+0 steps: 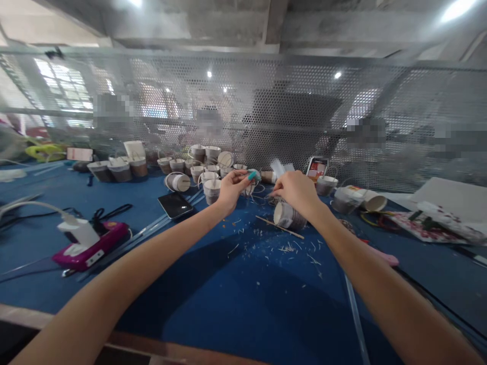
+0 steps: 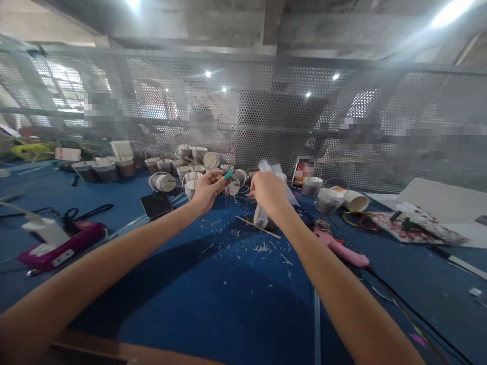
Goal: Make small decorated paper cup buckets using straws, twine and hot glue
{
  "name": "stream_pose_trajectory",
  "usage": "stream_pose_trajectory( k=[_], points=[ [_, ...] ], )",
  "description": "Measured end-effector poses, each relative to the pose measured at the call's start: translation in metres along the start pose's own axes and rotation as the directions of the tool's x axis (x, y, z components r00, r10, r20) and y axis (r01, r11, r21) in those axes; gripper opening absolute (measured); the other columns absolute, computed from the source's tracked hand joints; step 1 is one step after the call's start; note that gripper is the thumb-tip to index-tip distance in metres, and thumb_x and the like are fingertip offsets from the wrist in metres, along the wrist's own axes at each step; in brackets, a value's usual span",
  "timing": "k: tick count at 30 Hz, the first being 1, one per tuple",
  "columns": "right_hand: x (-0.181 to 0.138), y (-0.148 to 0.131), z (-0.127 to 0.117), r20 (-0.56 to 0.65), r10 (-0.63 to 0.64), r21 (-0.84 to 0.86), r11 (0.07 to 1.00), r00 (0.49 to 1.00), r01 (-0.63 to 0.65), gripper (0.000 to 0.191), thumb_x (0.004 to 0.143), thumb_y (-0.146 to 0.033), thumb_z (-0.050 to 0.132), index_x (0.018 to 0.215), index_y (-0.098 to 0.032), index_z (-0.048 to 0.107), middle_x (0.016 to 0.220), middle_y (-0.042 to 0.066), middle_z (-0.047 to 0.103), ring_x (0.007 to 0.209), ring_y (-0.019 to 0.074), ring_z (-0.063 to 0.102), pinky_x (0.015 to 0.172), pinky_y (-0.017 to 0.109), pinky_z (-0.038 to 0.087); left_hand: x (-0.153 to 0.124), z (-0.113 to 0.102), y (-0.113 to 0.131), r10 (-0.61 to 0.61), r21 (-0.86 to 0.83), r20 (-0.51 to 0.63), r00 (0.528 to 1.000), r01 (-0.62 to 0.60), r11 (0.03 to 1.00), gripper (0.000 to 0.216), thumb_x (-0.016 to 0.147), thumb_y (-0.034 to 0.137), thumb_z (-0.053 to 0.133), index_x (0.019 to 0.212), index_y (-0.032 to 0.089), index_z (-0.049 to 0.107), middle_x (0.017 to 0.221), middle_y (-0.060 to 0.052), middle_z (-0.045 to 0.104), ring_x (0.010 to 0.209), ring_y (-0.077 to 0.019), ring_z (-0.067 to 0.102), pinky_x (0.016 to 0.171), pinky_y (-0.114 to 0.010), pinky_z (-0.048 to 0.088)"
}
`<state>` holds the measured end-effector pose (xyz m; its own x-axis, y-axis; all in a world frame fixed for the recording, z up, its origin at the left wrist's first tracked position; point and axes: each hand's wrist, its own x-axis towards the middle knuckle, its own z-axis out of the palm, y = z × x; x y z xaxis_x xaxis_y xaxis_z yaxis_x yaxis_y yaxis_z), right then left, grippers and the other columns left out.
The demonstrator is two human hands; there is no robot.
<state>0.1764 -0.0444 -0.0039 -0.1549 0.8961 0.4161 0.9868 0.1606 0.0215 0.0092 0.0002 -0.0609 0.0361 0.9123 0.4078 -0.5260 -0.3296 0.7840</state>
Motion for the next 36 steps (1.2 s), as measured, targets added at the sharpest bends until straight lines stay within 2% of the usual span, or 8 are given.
stream_pose_trajectory(
  k=[11, 15, 18, 26, 36],
  points=[
    [-0.0046, -0.0076, -0.0054, -0.055, 0.052, -0.015, 0.999, 0.997, -0.052, 0.013, 0.066, -0.031, 0.075, 0.069, -0.019, 0.069, 0.068, 0.004, 0.065, 0.068, 0.0177, 0.059, 0.052, 0.024, 0.034, 0.0001, -0.0006, -0.0026, -0.007, -0.024, 0.016, 1.000, 0.008, 1.000, 0.030, 0.060, 0.015, 0.076, 0.083, 0.014, 0.057, 0.068, 0.000, 0.068, 0.068, -0.0127, 0.067, 0.076, -0.027, 0.049],
    [-0.0033, -0.0067, -0.0056, -0.054, -0.007, 0.025, 1.000, 0.999, 0.008, 0.010, 0.070, -0.030, 0.071, 0.072, -0.020, 0.071, 0.070, 0.004, 0.066, 0.069, 0.0166, 0.059, 0.056, 0.025, 0.036, 0.0027, -0.0027, -0.0027, 0.012, -0.021, 0.004, 1.000, -0.012, 1.000, 0.031, 0.059, 0.014, 0.076, 0.083, 0.014, 0.056, 0.067, 0.001, 0.067, 0.068, -0.0119, 0.066, 0.073, -0.024, 0.048],
    [-0.0027, -0.0040, -0.0048, -0.008, -0.046, 0.059, 0.997, 0.999, 0.046, 0.010, 0.074, -0.030, 0.068, 0.075, -0.022, 0.073, 0.072, 0.004, 0.067, 0.070, 0.0166, 0.059, 0.059, 0.026, 0.039, 0.0036, -0.0027, -0.0017, 0.020, 0.017, -0.022, 1.000, -0.019, 1.000, 0.029, 0.060, 0.014, 0.075, 0.082, 0.014, 0.056, 0.067, 0.002, 0.066, 0.066, -0.0103, 0.065, 0.070, -0.023, 0.048],
    [-0.0038, -0.0032, -0.0067, 0.008, 0.033, -0.027, 0.999, 0.999, -0.033, 0.010, 0.071, -0.030, 0.071, 0.068, -0.021, 0.072, 0.071, 0.005, 0.068, 0.070, 0.0201, 0.060, 0.054, 0.027, 0.037, 0.0005, -0.0009, -0.0018, -0.004, 0.046, 0.032, 0.999, 0.002, 0.999, 0.028, 0.061, 0.018, 0.075, 0.081, 0.014, 0.056, 0.069, 0.000, 0.067, 0.068, -0.0118, 0.066, 0.076, -0.027, 0.050],
    [-0.0044, -0.0053, -0.0106, -0.028, 0.060, -0.020, 0.998, 0.998, -0.061, 0.015, 0.066, -0.033, 0.074, 0.066, -0.019, 0.069, 0.066, 0.004, 0.065, 0.069, 0.0188, 0.059, 0.056, 0.027, 0.037, 0.0040, -0.0033, -0.0059, -0.005, 0.033, 0.059, 0.998, 0.003, 0.999, 0.030, 0.062, 0.017, 0.074, 0.085, 0.013, 0.055, 0.069, -0.001, 0.067, 0.069, -0.0125, 0.066, 0.075, -0.027, 0.049]
  ],
)
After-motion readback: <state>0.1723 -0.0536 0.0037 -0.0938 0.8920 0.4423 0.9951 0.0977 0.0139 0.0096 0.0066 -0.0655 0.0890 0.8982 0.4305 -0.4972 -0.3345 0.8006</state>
